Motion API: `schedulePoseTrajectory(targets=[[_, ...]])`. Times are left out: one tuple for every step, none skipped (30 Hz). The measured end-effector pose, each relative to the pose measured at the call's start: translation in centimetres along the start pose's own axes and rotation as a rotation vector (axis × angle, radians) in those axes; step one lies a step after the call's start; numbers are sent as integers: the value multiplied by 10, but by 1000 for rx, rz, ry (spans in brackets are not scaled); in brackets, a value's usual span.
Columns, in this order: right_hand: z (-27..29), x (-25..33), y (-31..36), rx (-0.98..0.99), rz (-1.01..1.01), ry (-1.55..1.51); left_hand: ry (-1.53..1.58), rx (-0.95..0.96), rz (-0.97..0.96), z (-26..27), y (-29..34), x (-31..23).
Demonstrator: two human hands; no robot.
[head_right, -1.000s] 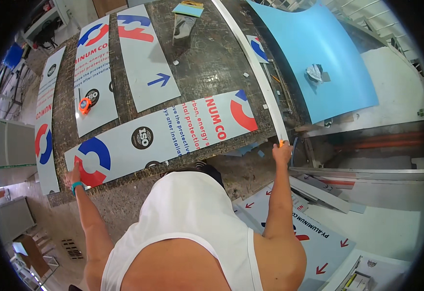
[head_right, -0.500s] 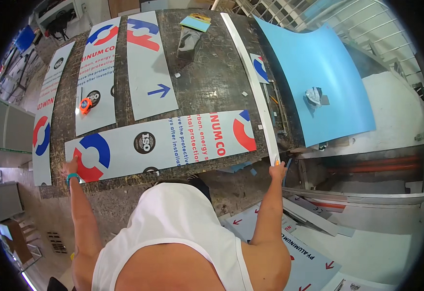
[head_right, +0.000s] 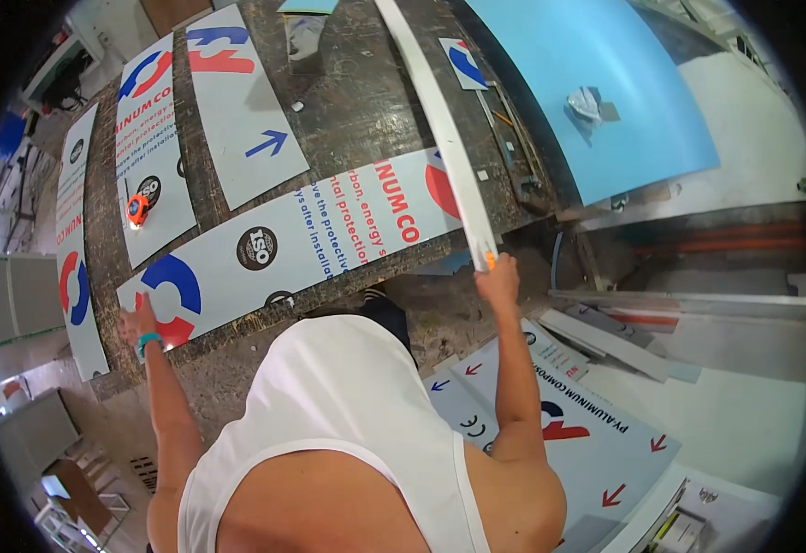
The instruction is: Measuring and inspecting aluminum composite panels on a large workbench using a tape measure.
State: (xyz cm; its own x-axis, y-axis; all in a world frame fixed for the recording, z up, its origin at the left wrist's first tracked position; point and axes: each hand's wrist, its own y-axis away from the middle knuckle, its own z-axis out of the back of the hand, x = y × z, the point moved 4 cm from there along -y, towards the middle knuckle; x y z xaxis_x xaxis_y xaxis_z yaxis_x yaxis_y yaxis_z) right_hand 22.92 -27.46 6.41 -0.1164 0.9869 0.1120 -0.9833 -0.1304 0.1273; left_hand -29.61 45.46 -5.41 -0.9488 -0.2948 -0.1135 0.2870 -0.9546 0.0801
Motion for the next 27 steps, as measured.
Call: schedulePoseTrajectory(targets=[[-7, 14, 16, 22, 9, -51, 43, -151, -178, -3, 14, -14], [-12, 22, 33, 40, 14, -95, 89, -292, -360, -6, 29, -29], [-20, 14, 50, 23, 8, -91, 145, -224, -377, 1, 78, -72], [-28, 10, 64, 16, 24, -99, 348, -301, -672, 5, 112, -101], [-36, 5, 77, 15, 23, -99, 391, -287, -773, 2, 149, -131], [-42, 1, 89, -13, 43, -117, 434, -273, -875, -1, 192, -163], [-44, -3, 99, -39, 63, -137, 616, -245, -977, 1, 242, -187], [-45, -8, 105, -37, 63, -142, 740, -138, -1118, -8, 275, -212], [-48, -15, 112, -22, 66, -130, 707, 99, -1119, 0, 321, -238], [-50, -19, 117, -4, 78, -124, 733, 161, -1213, 1, 357, -260], [-52, -23, 120, 14, 90, -119, 703, 325, -1211, -1, 388, -280], [-53, -27, 123, 32, 103, -112, 733, 313, -1309, -1, 418, -297], [-54, -32, 124, 37, 105, -120, 699, 314, -1355, -1, 442, -313], [-54, -38, 128, 61, 89, -118, 663, 316, -1401, -1, 464, -328], [-51, -42, 131, 85, 75, -118, 649, 310, -1400, -6, 478, -342], [-49, -47, 133, 112, 62, -119, 602, 409, -1409, -15, 491, -356], [-46, -52, 131, 140, 52, -118, 555, 510, -1412, -23, 504, -369], [-44, -57, 130, 157, 57, -131, 533, 503, -1407, -27, 514, -380], [-42, -62, 128, 179, 65, -141, 489, 460, -1440, -30, 525, -391], [-42, -66, 129, 201, 63, -154, 439, 422, -1483, -34, 537, -402], [-41, -71, 128, 226, 63, -168, 386, 384, -1524, -39, 548, -409], [-42, -74, 126, 251, 63, -183, 332, 346, -1564, -43, 555, -413], [-41, -78, 122, 273, 56, -205, 297, 346, -1569, -46, 560, -416], [-39, -82, 117, 281, 71, -218, 284, 364, -1559, -48, 564, -419], [-35, -85, 112, 288, 83, -230, 271, 384, -1549, -48, 567, -422], [-32, -89, 110, 297, 87, -244, 254, 409, -1545, -49, 571, -423], [-29, -90, 108, 304, 90, -256, 239, 434, -1540, -50, 575, -424]])
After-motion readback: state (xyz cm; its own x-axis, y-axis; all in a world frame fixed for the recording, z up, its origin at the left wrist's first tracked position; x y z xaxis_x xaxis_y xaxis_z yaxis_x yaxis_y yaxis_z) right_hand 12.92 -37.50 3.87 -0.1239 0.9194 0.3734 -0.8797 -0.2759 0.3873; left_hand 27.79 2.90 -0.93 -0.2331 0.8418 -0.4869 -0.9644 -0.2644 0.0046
